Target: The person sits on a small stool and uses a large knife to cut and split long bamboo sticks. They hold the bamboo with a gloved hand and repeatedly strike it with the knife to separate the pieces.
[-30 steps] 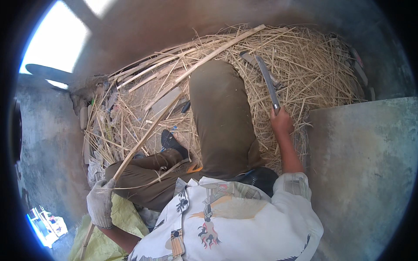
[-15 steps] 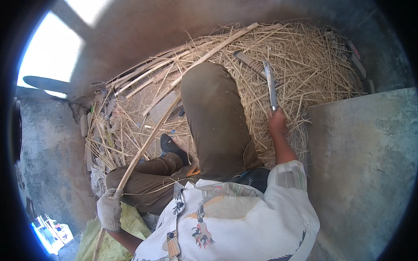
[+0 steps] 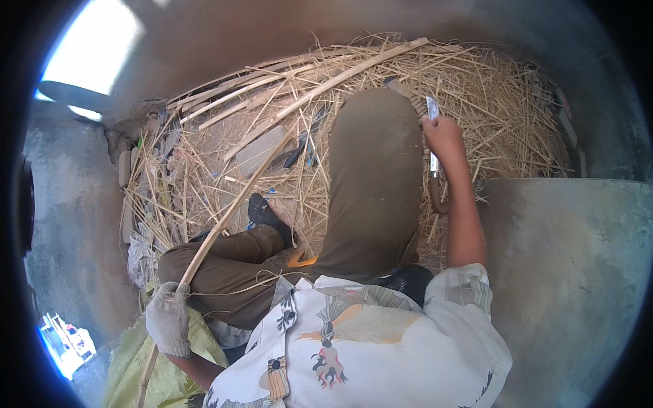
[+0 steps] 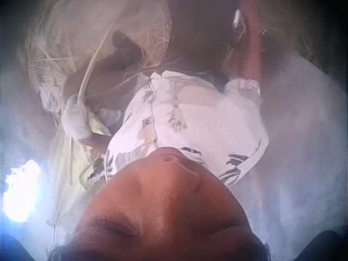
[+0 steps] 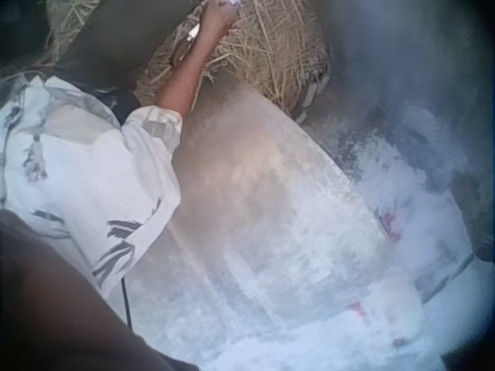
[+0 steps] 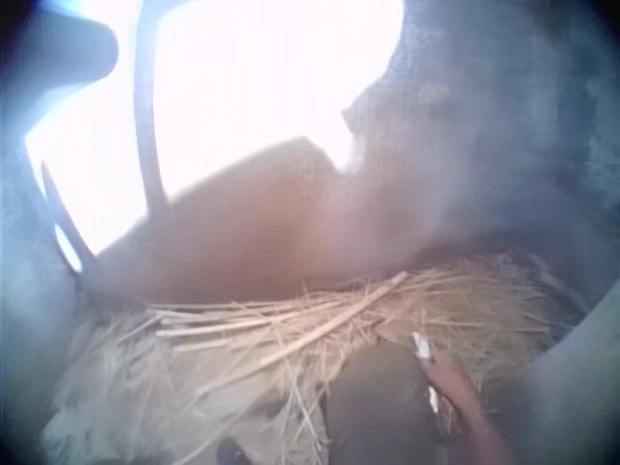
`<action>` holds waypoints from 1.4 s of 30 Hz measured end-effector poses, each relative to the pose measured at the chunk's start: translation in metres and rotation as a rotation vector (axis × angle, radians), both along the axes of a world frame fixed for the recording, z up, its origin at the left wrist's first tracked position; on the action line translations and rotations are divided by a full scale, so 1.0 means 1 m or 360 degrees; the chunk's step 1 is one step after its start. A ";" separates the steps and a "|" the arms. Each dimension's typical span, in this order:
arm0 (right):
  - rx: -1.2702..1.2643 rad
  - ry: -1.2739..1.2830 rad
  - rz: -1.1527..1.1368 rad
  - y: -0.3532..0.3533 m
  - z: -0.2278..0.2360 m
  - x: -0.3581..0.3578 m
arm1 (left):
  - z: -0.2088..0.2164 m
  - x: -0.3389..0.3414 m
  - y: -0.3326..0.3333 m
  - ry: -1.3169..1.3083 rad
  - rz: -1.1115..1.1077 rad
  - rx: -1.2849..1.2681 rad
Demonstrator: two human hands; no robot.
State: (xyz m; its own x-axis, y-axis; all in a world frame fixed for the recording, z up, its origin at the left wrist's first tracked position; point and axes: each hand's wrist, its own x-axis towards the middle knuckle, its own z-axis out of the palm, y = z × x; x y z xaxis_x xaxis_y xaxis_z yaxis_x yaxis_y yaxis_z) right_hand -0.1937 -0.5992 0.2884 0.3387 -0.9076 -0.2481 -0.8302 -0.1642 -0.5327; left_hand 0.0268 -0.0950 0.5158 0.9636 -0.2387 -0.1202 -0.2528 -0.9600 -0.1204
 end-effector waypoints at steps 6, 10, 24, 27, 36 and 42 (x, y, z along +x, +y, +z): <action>-0.0084 0.0252 0.1108 -0.025 0.179 0.137 | -0.008 -0.003 0.010 0.0141 0.0270 -0.0013; 0.0446 0.0766 0.1846 0.014 0.145 0.249 | -0.023 -0.005 0.023 0.0174 0.0429 -0.0208; 0.0739 0.0161 -0.0404 0.225 -0.227 0.319 | -0.039 -0.006 0.021 0.0098 0.0501 -0.0459; 0.0745 0.0167 -0.0345 0.216 -0.229 0.319 | -0.037 -0.005 0.022 0.0134 0.0530 -0.0514; 0.1907 -0.0611 -0.1423 0.145 -0.271 0.318 | -0.047 0.005 0.027 0.0179 0.0309 -0.0833; 0.2569 -0.1405 -0.1795 0.195 -0.067 0.337 | -0.048 -0.017 0.050 0.0022 0.0301 -0.0927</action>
State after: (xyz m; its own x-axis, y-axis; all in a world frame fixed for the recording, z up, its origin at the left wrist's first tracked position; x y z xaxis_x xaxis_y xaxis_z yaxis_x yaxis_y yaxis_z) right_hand 0.1434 -0.4039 0.2219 0.3790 0.0303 -0.9249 0.2499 0.9590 0.1338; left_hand 0.0101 -0.0451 0.4680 0.9950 -0.0941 -0.0344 -0.0695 -0.8955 0.4396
